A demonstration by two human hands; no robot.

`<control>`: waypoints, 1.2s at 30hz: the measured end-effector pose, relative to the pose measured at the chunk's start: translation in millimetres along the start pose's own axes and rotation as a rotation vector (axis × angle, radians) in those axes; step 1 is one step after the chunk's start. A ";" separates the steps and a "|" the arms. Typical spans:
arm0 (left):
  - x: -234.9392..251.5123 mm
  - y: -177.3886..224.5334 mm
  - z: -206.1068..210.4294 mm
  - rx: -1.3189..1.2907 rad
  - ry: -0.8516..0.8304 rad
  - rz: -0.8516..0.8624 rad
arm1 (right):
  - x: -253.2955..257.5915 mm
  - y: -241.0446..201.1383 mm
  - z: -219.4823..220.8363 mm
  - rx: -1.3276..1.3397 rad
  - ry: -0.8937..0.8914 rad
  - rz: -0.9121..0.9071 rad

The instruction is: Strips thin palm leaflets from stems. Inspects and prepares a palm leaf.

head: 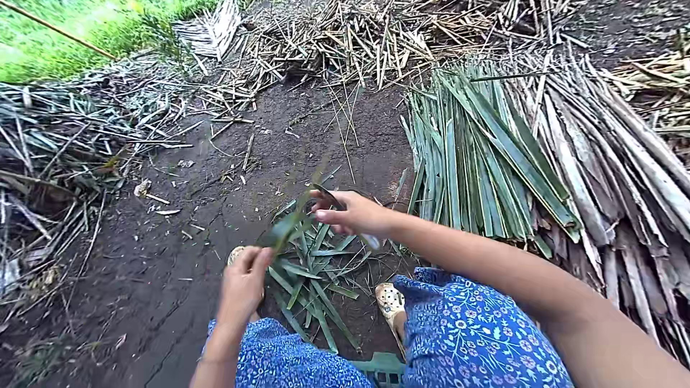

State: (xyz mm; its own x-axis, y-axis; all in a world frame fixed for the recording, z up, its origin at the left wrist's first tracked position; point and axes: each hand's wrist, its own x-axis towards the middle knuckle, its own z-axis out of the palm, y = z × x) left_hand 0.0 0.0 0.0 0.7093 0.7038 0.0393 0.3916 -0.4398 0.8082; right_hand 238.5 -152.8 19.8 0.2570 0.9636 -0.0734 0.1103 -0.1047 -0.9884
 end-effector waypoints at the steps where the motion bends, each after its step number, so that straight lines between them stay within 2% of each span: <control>1: 5.4 9.3 19.6 -0.074 -0.066 -0.028 | 3.0 -4.9 12.7 0.078 0.001 -0.020; 4: 15.1 14.9 59.3 -0.369 -0.160 -0.125 | 5.2 2.3 24.1 0.126 0.159 -0.076; 6: 20.2 11.1 81.3 -0.574 -0.131 -0.267 | 0.9 14.3 21.5 0.042 0.213 -0.121; 11: 46.1 -43.8 124.7 -0.595 0.079 -0.683 | -20.9 18.2 20.3 -0.286 0.145 -0.372; 13: 44.9 -84.1 132.7 -0.411 0.103 -0.750 | -29.8 12.5 11.6 -0.332 0.231 -0.487; 14: 40.7 -105.1 134.1 -0.196 0.054 -0.755 | -33.3 9.5 4.5 -0.323 0.302 -0.542; 16: 28.6 -132.1 129.2 0.189 -0.180 -0.759 | -40.6 -2.2 -12.8 -0.248 0.446 -0.583; 17: 21.9 -137.9 129.1 0.289 -0.254 -0.758 | -44.4 -9.5 -20.6 -0.204 0.503 -0.582; 19: 14.7 -126.6 128.4 0.255 -0.200 -0.682 | -48.5 -20.8 -30.0 -0.132 0.581 -0.534; 22: 23.6 -72.9 128.6 -0.166 0.090 -0.288 | -46.1 -21.7 -31.4 -0.051 0.647 -0.435; 24: 23.6 -24.9 119.4 -0.381 0.030 -0.050 | -43.3 -19.1 -30.9 -0.014 0.654 -0.375; 26: 14.4 14.8 108.4 -0.345 -0.098 0.205 | -39.9 -18.5 -31.0 0.042 0.656 -0.338; 28: 6.2 35.2 105.1 -0.133 -0.026 0.445 | -34.9 -19.2 -32.0 0.132 0.657 -0.346; 29: 3.4 39.0 103.7 -0.072 0.023 0.514 | -34.9 -19.7 -32.1 0.159 0.635 -0.342; 31: -0.3 43.2 99.2 -0.112 0.086 0.524 | -38.9 -20.3 -33.7 0.147 0.476 -0.301; 36: -12.6 60.4 85.0 -0.428 0.085 0.302 | -40.5 -21.0 -19.0 0.071 0.039 -0.143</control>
State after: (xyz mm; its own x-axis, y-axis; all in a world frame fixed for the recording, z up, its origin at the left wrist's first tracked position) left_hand 64.5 -82.9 -1.6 0.6966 0.6315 0.3405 -0.1094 -0.3757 0.9203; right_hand 244.0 -194.3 46.1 0.2810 0.9570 0.0725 0.0802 0.0518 -0.9954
